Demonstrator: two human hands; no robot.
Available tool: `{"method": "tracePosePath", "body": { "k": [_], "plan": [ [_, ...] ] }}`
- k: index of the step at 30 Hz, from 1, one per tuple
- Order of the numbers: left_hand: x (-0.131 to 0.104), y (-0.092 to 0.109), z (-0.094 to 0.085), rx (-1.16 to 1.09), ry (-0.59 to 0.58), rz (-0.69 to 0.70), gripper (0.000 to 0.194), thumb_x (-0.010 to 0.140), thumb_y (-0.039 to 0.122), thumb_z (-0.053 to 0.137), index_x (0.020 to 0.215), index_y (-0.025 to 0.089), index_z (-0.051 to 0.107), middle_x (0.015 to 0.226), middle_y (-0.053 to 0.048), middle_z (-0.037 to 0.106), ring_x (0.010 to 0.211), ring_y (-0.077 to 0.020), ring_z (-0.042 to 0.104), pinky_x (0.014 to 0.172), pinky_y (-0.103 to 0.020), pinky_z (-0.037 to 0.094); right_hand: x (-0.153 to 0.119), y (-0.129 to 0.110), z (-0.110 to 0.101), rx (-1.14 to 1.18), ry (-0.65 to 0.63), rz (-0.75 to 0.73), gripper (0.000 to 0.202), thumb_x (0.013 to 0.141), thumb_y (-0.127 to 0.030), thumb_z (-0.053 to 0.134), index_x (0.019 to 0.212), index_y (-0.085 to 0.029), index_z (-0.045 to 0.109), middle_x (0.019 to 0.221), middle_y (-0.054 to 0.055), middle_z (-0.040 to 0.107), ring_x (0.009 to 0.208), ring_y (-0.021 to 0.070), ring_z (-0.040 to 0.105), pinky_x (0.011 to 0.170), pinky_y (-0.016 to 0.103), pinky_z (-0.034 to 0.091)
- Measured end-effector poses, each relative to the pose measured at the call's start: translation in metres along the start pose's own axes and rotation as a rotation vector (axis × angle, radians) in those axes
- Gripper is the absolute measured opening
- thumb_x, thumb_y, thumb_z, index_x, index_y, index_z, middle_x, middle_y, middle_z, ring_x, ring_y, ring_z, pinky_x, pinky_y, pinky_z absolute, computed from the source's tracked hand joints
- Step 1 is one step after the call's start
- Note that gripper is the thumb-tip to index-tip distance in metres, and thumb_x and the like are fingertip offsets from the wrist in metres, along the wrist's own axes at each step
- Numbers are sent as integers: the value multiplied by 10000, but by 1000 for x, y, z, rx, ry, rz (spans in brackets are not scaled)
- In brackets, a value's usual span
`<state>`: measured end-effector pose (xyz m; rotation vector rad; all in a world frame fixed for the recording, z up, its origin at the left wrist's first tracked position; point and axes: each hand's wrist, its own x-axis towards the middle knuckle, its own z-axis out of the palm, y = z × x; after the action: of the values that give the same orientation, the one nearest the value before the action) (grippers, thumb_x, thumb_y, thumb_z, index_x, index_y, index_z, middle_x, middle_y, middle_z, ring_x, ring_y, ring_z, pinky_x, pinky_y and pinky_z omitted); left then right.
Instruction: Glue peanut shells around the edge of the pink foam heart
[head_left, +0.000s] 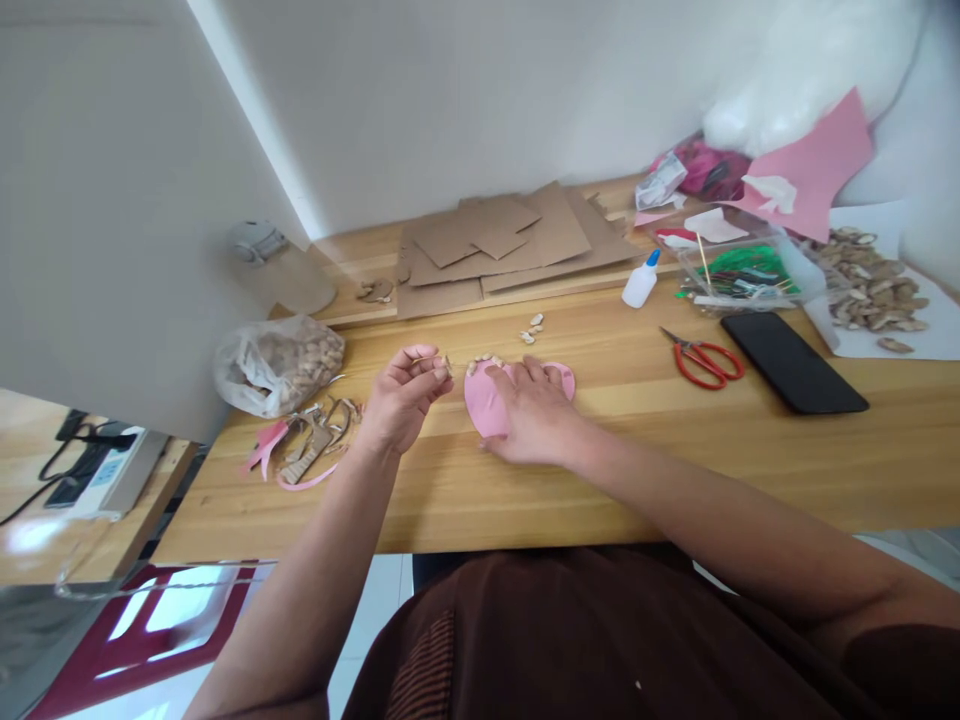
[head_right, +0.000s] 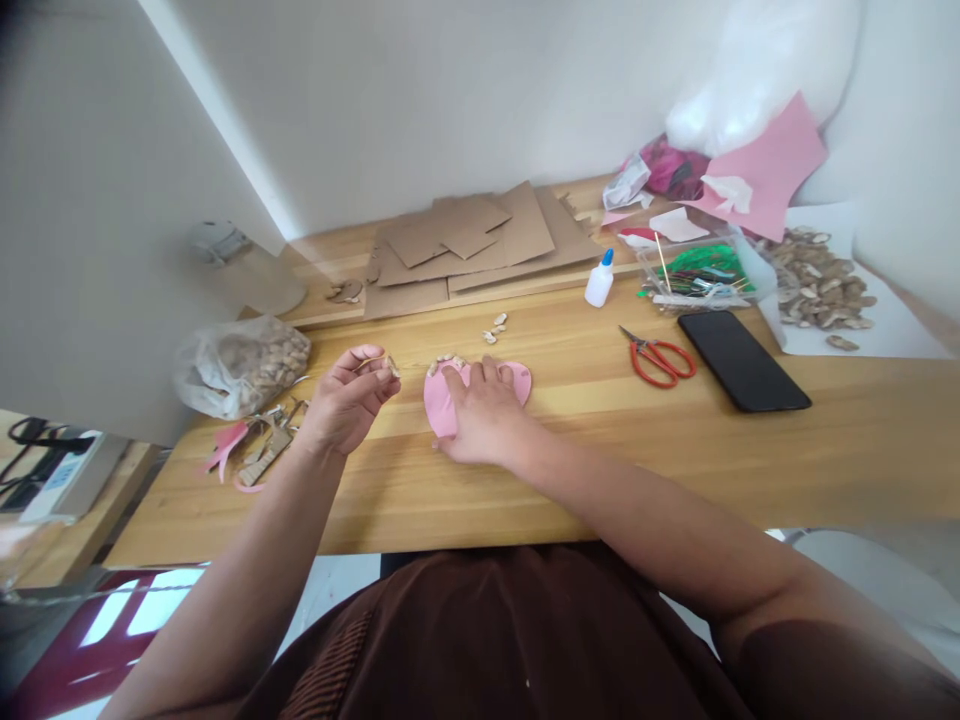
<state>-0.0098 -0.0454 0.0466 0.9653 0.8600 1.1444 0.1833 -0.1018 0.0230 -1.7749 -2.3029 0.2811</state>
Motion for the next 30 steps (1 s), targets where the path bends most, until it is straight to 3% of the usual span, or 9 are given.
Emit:
{"method": "tracePosePath", "body": {
  "k": [6, 9, 12, 18, 22, 26, 30],
  "plan": [
    [-2, 1, -8, 19, -3, -4, 432, 589, 184, 912, 930, 195, 649, 784, 23, 694, 710, -93, 648, 692, -228, 539, -1, 23, -24, 70, -298, -301, 1038, 632, -324, 791, 1563, -232, 343, 1563, 156, 443, 1468, 426, 320, 1159, 589, 298],
    [-4, 2, -9, 40, -26, -24, 437, 595, 175, 913, 943, 188, 649, 788, 13, 698, 715, -97, 651, 688, -228, 537, -6, 37, -37, -4, -316, -347, 1086, 615, -200, 781, 1593, -228, 309, 1670, 138, 296, 1562, 414, 151, 1220, 577, 229],
    [-4, 1, -9, 59, -60, -53, 457, 592, 168, 919, 959, 174, 647, 779, 3, 702, 717, -100, 649, 693, -233, 539, -10, 51, -44, -79, -270, -308, 1020, 656, -198, 766, 1583, -205, 339, 1698, 164, 224, 1571, 417, 133, 1194, 593, 273],
    [0, -5, -10, 149, -140, -31, 450, 597, 165, 911, 963, 168, 648, 782, -1, 700, 707, -109, 647, 689, -251, 539, -2, 86, -47, -243, -106, -228, 627, 842, -211, 626, 1460, -223, 521, 1606, 174, 414, 1477, 423, 341, 1030, 578, 422],
    [4, -7, -10, 285, -214, 32, 414, 627, 148, 887, 971, 166, 658, 813, -13, 706, 748, -120, 659, 721, -257, 537, 4, 101, -45, -275, 46, -10, 417, 921, -282, 557, 1303, -135, 636, 1303, 204, 668, 1217, 382, 576, 949, 508, 469],
    [8, -7, -10, 399, -297, 78, 385, 637, 117, 864, 962, 163, 663, 803, -12, 694, 733, -106, 644, 713, -234, 517, -2, 95, -37, -119, 19, 69, 351, 975, -408, 499, 1082, -172, 736, 1023, 147, 752, 947, 304, 670, 815, 416, 501],
    [12, -7, -12, 461, -349, 105, 364, 657, 111, 839, 973, 162, 664, 800, -8, 680, 717, -98, 636, 695, -221, 508, -1, 82, -30, -99, -21, 85, 349, 949, -434, 548, 1074, -171, 741, 983, 147, 736, 899, 297, 671, 772, 397, 493]
  ]
}}
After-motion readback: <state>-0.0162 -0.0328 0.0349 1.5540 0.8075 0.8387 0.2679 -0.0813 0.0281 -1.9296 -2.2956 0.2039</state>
